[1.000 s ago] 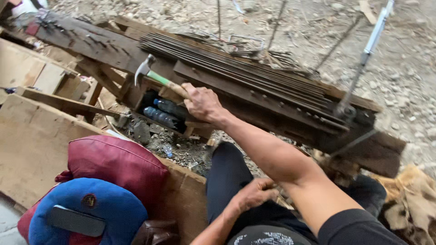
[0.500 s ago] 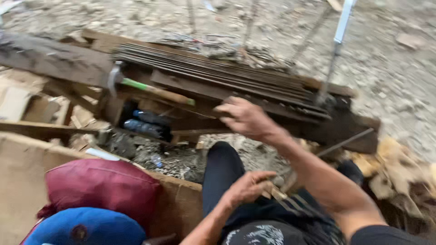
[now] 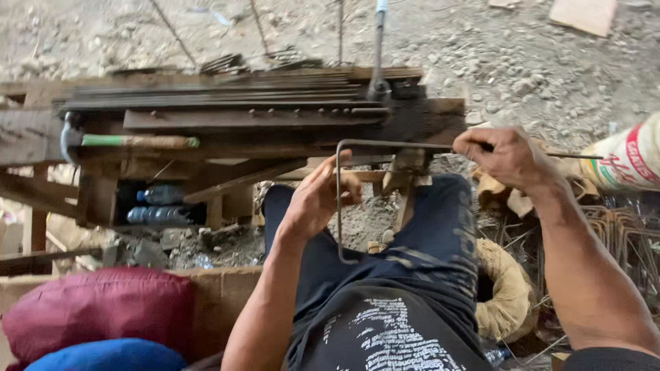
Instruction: The person bends metal rods using a manual bending jig. They position the rods in the jig, use a lever to bend them, and occasionally use a hammer to adjust the rods. The person removes the bent rods and places them on the jig.
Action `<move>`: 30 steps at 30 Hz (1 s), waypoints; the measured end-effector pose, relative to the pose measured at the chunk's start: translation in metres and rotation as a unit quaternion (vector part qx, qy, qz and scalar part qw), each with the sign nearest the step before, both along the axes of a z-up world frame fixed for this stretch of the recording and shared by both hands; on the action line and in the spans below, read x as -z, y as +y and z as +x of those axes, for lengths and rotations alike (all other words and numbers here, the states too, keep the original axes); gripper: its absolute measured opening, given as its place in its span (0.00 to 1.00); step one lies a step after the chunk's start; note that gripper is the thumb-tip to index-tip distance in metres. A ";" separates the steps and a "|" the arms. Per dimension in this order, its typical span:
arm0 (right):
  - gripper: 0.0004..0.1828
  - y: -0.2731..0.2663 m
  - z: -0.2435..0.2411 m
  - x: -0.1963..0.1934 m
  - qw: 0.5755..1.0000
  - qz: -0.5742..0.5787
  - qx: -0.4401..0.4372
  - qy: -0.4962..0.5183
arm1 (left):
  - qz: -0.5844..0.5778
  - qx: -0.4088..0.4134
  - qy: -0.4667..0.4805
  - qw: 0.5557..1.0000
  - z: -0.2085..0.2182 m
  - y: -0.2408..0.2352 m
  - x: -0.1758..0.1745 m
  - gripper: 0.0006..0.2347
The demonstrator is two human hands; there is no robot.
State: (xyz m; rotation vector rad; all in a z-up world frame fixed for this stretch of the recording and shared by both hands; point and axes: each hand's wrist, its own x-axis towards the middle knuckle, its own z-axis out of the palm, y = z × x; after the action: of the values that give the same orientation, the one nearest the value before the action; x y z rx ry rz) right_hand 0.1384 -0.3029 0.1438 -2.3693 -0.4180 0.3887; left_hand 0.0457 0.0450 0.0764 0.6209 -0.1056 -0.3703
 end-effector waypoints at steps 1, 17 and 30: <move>0.16 -0.005 0.000 -0.004 1.000 0.001 0.006 -0.004 | 0.001 0.006 -0.004 1.000 -0.005 -0.003 0.011 0.20; 0.13 -0.013 -0.020 0.002 0.995 -0.052 0.047 -0.064 | 0.194 -0.125 0.036 0.972 -0.048 -0.034 0.057 0.19; 0.11 -0.057 -0.011 0.028 0.998 0.031 -0.012 -0.051 | 0.219 -0.079 0.057 0.971 -0.050 -0.017 0.031 0.20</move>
State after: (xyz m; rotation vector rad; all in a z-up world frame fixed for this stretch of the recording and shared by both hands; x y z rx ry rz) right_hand 0.1270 -0.3596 0.1154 -2.3313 -0.4979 0.2630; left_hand -0.0042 0.0280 0.0453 1.0361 0.1394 -0.2749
